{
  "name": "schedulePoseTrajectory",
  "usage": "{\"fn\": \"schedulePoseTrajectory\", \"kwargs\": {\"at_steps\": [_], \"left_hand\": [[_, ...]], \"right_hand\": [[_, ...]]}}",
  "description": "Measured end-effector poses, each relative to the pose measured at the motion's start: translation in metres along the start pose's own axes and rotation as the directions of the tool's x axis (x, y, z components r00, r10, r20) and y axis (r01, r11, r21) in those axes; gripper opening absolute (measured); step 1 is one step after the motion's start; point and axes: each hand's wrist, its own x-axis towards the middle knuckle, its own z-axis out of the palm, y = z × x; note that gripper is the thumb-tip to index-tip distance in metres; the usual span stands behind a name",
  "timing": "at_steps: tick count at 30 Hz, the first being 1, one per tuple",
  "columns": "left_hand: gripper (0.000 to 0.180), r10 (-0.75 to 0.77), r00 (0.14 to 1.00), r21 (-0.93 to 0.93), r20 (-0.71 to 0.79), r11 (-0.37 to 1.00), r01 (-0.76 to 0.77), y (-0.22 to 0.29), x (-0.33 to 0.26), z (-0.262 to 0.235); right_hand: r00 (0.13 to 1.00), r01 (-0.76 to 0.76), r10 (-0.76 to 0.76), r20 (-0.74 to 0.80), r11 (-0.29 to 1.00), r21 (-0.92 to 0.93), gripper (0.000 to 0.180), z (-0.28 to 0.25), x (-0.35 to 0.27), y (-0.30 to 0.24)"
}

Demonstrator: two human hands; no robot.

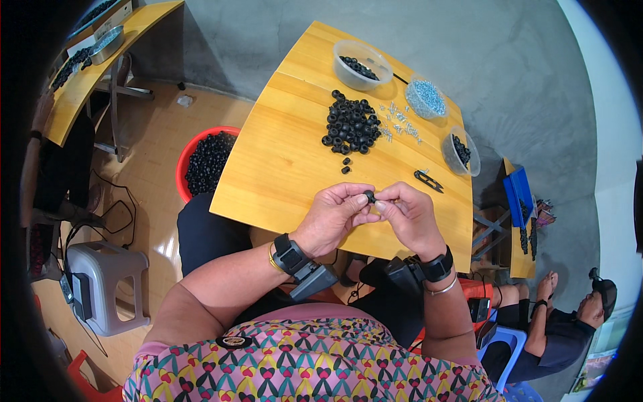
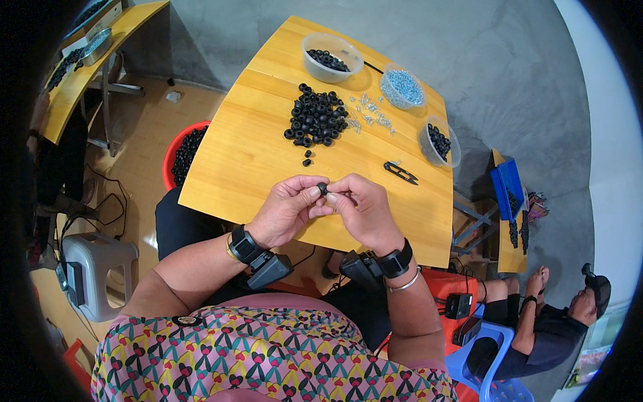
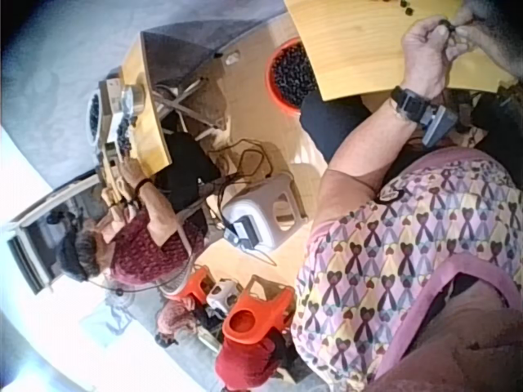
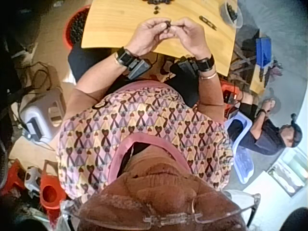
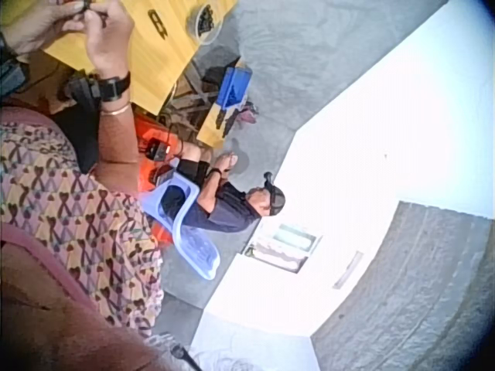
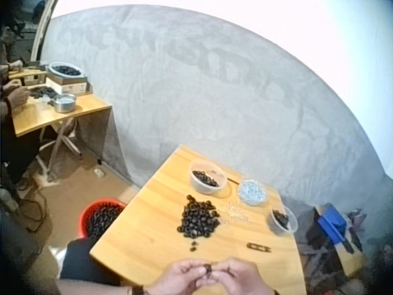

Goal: Assembling small black plastic components by hand.

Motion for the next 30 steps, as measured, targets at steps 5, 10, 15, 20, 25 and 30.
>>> {"fn": "schedulePoseTrajectory", "kwargs": {"at_steps": [5,10,15,20,25,30], "left_hand": [[0.017,-0.001,1.0,0.017,-0.027,1.0,0.001,0.002,-0.001,0.004],[0.017,-0.006,1.0,0.067,-0.029,0.998,0.008,0.0,-0.001,0.0],[0.017,-0.024,0.999,0.095,-0.023,0.995,0.026,0.001,-0.001,0.002],[0.017,-0.034,0.999,0.065,0.008,0.997,0.033,0.001,-0.002,-0.001],[0.017,-0.015,1.0,0.035,0.019,0.999,0.015,0.0,-0.002,-0.003],[0.016,-0.009,1.0,0.062,-0.008,0.998,0.009,-0.001,-0.001,-0.002]], "right_hand": [[0.999,-0.039,0.039,0.018,0.999,0.026,0.005,0.0,0.0,-0.004],[0.998,-0.056,0.053,0.033,0.995,0.08,0.005,0.001,-0.001,-0.007],[0.997,-0.053,0.046,0.063,0.992,0.113,0.005,-0.003,0.0,0.002],[0.993,-0.112,0.1,0.07,0.973,0.2,0.005,-0.002,0.0,0.003],[0.994,-0.095,0.079,0.081,0.971,0.221,0.006,-0.002,0.0,0.004],[0.989,-0.147,0.131,0.073,0.947,0.285,0.006,0.001,-0.002,0.009]]}}
